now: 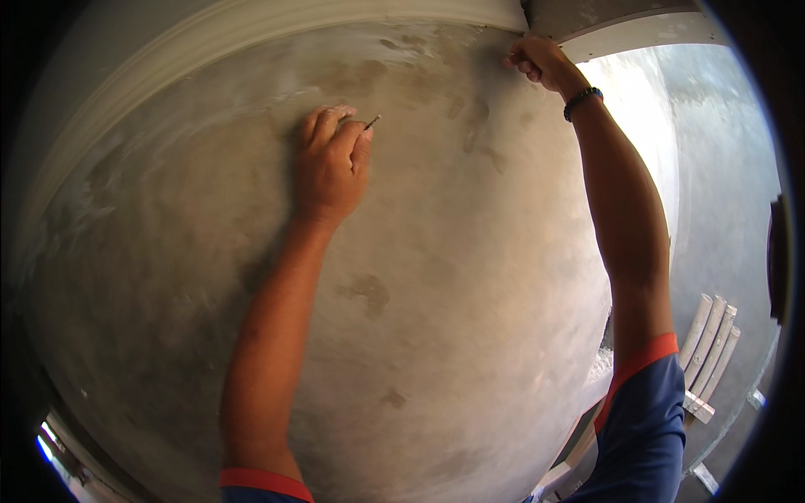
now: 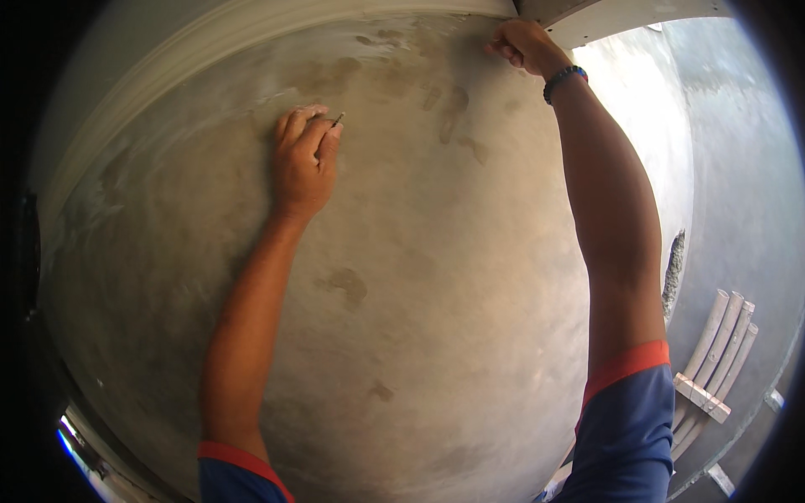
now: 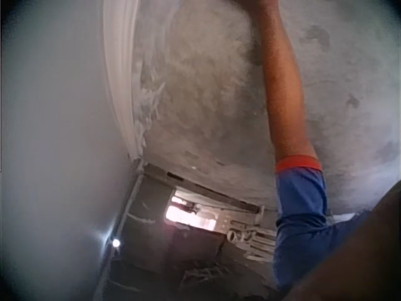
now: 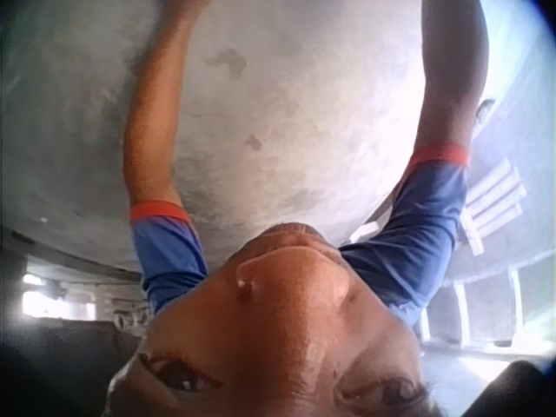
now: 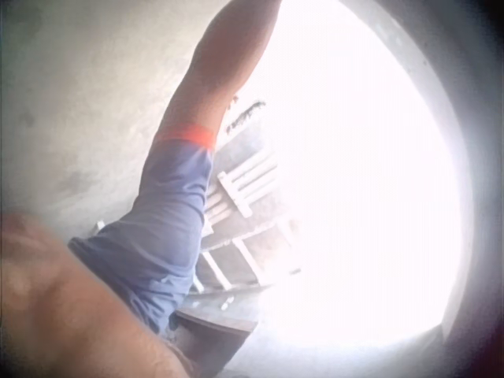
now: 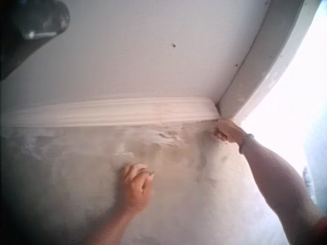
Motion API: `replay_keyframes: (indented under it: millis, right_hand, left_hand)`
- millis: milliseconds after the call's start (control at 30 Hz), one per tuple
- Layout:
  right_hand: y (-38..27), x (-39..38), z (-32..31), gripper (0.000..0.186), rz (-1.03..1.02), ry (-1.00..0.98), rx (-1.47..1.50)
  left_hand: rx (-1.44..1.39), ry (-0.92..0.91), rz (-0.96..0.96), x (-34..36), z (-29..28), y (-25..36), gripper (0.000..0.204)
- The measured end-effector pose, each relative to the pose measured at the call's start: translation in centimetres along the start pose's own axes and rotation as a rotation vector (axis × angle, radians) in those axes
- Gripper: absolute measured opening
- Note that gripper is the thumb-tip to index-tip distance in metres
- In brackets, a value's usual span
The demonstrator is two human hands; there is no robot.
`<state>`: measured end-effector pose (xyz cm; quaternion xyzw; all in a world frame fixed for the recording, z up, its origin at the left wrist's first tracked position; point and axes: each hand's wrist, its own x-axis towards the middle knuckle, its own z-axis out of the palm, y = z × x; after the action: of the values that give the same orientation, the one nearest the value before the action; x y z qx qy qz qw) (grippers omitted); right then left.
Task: The person applies putty to the junction of a wall and ceiling using a putty knife while holding a bucket.
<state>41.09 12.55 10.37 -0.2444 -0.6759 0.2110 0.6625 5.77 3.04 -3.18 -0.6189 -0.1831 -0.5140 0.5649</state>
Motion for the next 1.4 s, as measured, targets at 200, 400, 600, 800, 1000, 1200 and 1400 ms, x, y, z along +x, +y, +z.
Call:
replay_keyframes:
  millis: [200, 400, 600, 800, 1000, 1200, 1400]
  right_hand:
    - [-1.1, 0.1, 3.0, 0.020, -0.128, -0.010, -0.219]
    - [1.7, 8.5, 4.7, 0.010, -0.806, 0.021, -1.772]
    - [-2.2, 6.7, 16.0, 0.030, -1.524, 0.211, -1.589]
    - [-6.2, -4.0, 17.0, 0.054, -0.755, -0.292, -0.143]
    - [-0.8, -1.4, 4.3, 0.016, -0.226, 0.055, 0.131]
    - [-0.2, 2.4, 4.1, 0.013, -0.156, -0.085, -0.124]
    - [-4.3, -4.0, 13.0, 0.052, -0.395, -0.034, -0.189]
  left_hand:
    - [0.012, 0.005, -0.009, -0.3, 0.1, 0.3, 0.010]
    - [0.012, -0.006, 0.033, 0.4, 0.2, 0.5, 0.010]
    - [0.028, -0.023, 0.041, 0.1, -0.2, 0.6, 0.014]
    - [-0.006, -0.006, 0.019, 0.6, 0.1, 0.2, 0.014]
    - [0.007, 0.033, 0.000, 0.6, 0.4, 0.8, 0.011]
    - [-0.018, 0.068, -0.033, 0.5, 0.4, 0.7, 0.011]
    - [-0.073, 0.099, -0.082, 0.3, 0.7, 0.5, 0.010]
